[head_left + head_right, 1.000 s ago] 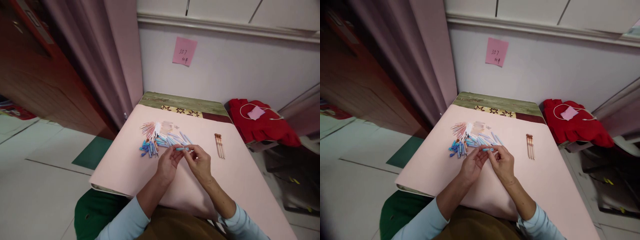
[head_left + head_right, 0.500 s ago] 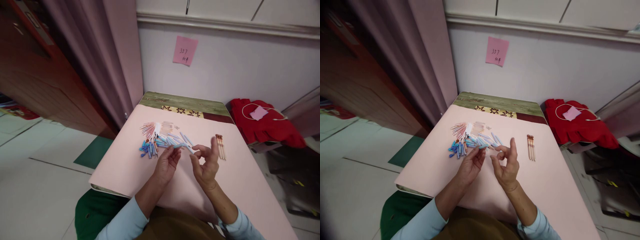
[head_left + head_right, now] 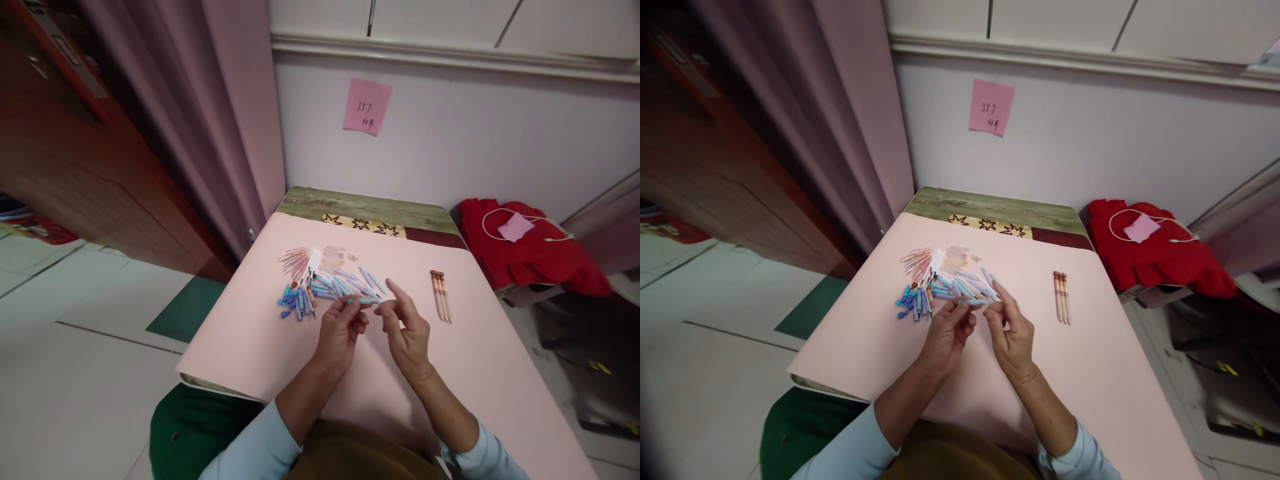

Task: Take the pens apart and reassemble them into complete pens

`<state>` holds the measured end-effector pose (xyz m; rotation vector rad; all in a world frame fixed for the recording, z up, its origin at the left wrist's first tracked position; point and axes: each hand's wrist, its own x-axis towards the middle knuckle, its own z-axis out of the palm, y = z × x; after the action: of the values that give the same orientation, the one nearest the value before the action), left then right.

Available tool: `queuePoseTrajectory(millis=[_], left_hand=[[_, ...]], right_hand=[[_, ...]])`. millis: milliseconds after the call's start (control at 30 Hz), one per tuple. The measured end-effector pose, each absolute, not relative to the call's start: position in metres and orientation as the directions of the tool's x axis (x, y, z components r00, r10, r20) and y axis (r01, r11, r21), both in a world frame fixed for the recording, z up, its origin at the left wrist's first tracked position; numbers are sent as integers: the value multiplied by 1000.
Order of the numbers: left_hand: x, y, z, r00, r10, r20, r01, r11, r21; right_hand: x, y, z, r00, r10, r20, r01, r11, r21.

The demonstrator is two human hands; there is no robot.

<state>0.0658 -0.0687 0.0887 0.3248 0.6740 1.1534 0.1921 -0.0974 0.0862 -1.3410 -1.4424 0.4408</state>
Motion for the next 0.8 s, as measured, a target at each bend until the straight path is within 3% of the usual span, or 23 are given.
queuePoseTrajectory(millis=[133, 267, 400, 600, 800], left_hand=[[67, -75, 95, 121, 973, -195, -627, 227, 745], [67, -77, 97, 70, 989, -130, -572, 147, 807], [66, -80, 98, 33, 994, -108, -543, 109, 833], [64, -83, 95, 50, 995, -82, -486, 96, 869], [60, -85, 80, 20, 1000, -13, -304, 19, 952]], right_hand=[[192, -94, 90, 273, 940, 206, 192, 156, -969], [190, -92, 89, 247, 968, 41, -91, 65, -994], [186, -94, 89, 176, 980, -91, -267, -41, -963], [184, -100, 88, 120, 969, -218, -372, -160, -914], [181, -92, 78, -21, 907, -421, -546, -363, -755]])
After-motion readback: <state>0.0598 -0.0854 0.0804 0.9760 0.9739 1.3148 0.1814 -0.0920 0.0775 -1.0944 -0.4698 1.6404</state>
